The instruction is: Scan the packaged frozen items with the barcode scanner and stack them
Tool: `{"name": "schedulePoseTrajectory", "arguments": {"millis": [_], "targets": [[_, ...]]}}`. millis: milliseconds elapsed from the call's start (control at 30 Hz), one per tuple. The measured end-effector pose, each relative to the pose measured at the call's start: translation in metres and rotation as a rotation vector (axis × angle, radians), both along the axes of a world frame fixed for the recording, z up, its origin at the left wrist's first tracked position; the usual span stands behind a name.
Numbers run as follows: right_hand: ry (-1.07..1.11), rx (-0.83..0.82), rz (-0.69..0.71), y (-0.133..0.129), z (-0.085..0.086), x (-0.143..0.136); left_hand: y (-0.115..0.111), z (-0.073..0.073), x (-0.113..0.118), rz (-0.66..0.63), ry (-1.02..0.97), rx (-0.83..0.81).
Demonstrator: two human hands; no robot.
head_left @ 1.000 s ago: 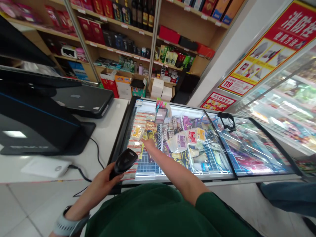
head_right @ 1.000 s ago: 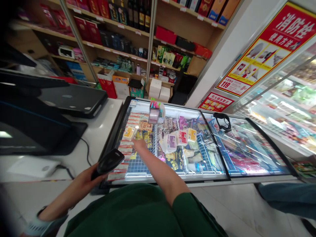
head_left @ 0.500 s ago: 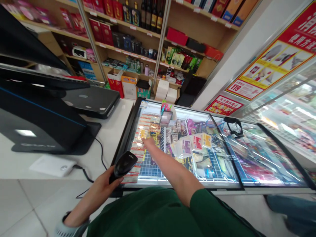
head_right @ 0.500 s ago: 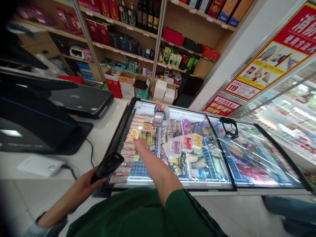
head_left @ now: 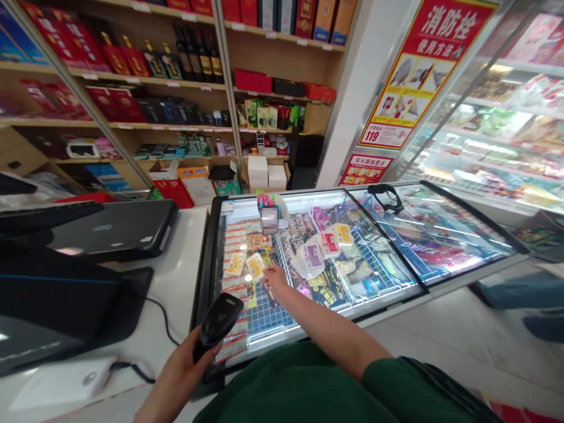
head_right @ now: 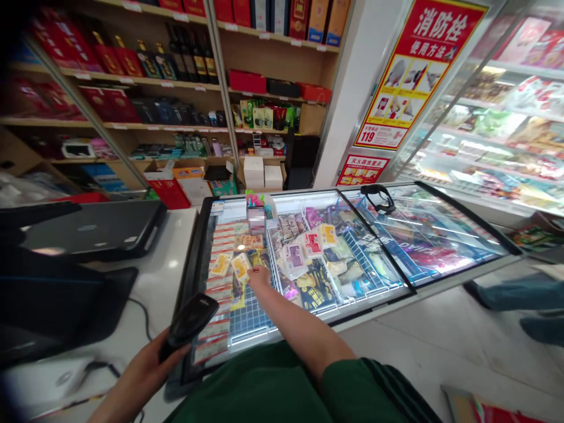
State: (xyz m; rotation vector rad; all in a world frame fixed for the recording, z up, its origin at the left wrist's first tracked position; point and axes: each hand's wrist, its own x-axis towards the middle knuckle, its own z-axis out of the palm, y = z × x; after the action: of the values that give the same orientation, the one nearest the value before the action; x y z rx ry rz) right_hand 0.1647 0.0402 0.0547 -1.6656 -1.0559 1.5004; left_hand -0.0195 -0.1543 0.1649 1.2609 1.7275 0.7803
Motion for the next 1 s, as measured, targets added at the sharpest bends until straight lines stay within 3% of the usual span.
{"name": "schedulePoseTrajectory", "arguments": {"millis": [167, 600, 1000], "targets": [[-0.033, -0.073, -0.044, -0.018, 0.001, 0.029, 0.007, 0.005, 0.011, -0.064, 0.016, 0.021], [0.001, 0.226, -0.076, -0.055, 0.041, 0.074, 0.014, 0.016, 0.034, -0.212, 0.045, 0.006], [-0.059, 0.281, -0.06, -0.061, 0.043, 0.089, 0.017, 0.023, 0.04, -0.243, 0.092, 0.017]]}}
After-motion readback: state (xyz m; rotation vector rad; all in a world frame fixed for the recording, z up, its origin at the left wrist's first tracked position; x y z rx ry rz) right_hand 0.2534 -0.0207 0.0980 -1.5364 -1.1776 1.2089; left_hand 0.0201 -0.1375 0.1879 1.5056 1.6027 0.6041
